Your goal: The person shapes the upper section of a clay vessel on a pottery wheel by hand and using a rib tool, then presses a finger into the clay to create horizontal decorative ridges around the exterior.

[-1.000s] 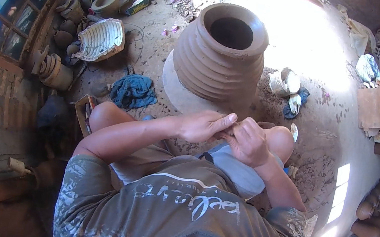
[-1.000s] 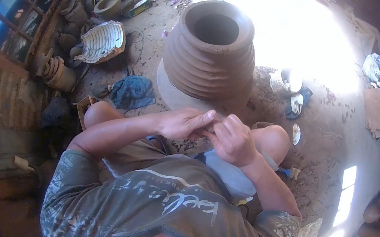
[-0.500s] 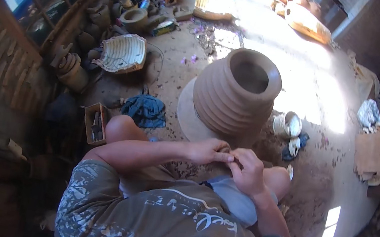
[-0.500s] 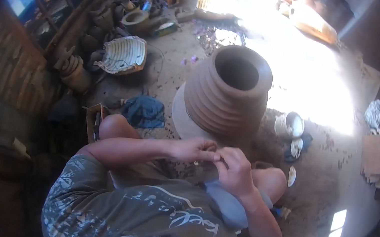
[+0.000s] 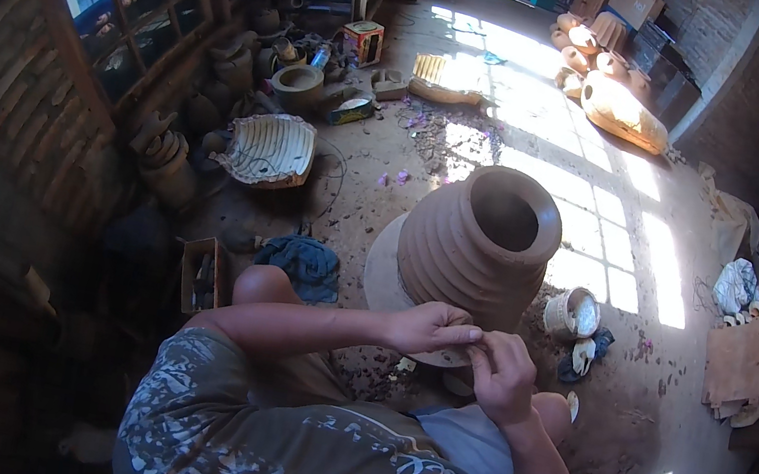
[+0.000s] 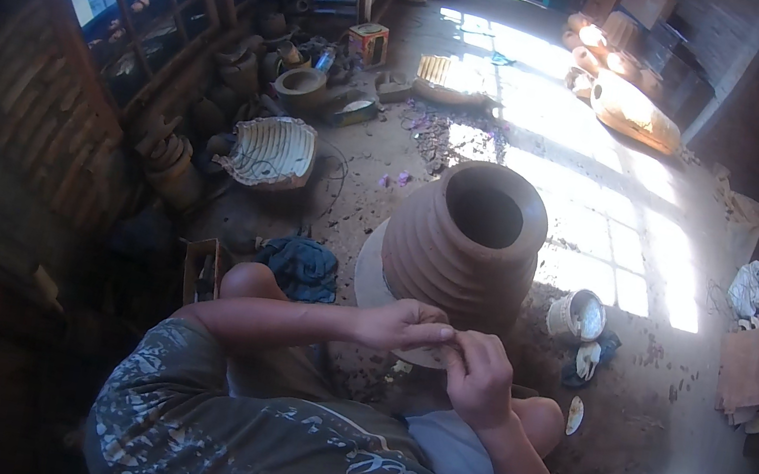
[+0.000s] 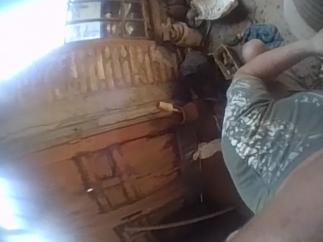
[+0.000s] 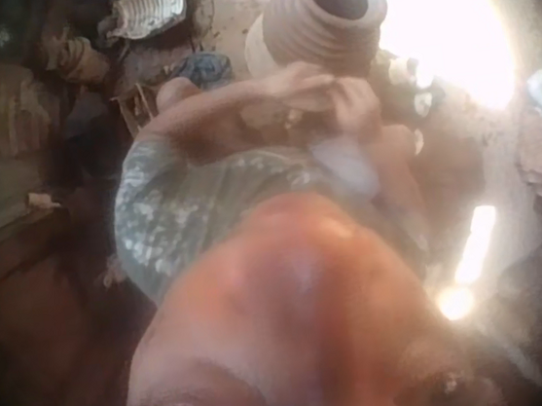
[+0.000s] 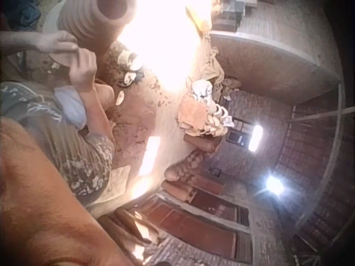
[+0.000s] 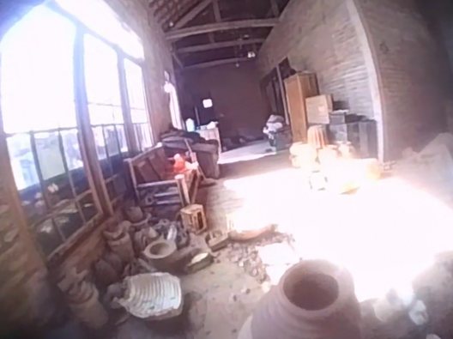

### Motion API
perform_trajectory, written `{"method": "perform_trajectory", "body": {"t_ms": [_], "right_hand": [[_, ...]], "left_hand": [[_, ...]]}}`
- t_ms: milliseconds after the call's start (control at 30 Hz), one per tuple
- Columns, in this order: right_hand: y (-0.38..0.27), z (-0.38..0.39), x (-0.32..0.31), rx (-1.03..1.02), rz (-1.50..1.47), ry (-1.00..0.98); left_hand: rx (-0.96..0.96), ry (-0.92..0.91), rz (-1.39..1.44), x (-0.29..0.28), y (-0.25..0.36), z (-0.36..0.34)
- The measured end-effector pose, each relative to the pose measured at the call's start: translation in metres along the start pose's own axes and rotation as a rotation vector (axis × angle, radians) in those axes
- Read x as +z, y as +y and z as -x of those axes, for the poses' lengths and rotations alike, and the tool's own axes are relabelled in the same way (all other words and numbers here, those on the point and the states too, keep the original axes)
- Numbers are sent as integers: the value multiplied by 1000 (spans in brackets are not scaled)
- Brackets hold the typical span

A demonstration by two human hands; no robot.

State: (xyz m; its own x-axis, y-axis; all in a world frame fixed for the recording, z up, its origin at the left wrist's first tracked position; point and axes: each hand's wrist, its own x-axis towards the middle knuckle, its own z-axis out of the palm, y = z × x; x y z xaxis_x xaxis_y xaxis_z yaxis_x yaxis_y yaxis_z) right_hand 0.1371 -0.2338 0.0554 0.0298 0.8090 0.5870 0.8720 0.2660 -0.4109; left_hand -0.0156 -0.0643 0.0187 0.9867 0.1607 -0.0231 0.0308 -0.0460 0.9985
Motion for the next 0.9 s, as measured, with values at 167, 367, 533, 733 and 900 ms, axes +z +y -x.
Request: {"method": "perform_trajectory", "body": {"t_ms": [167, 367, 533, 733, 900], "right_hand": [[3, 5, 4, 467, -426, 27], [4, -6, 2, 554, -600, 181], [10, -27, -20, 582, -684, 383], [30, -50, 0, 453, -402, 276], [19, -87, -2, 198, -33, 262]], "left_hand": [[165, 128, -503, 2, 12, -2], [334, 467, -576, -7, 25, -4], [544, 979, -6, -61, 49, -42], [449, 1096, -57, -70, 40, -97], [488, 1034, 108, -71, 39, -97]]}}
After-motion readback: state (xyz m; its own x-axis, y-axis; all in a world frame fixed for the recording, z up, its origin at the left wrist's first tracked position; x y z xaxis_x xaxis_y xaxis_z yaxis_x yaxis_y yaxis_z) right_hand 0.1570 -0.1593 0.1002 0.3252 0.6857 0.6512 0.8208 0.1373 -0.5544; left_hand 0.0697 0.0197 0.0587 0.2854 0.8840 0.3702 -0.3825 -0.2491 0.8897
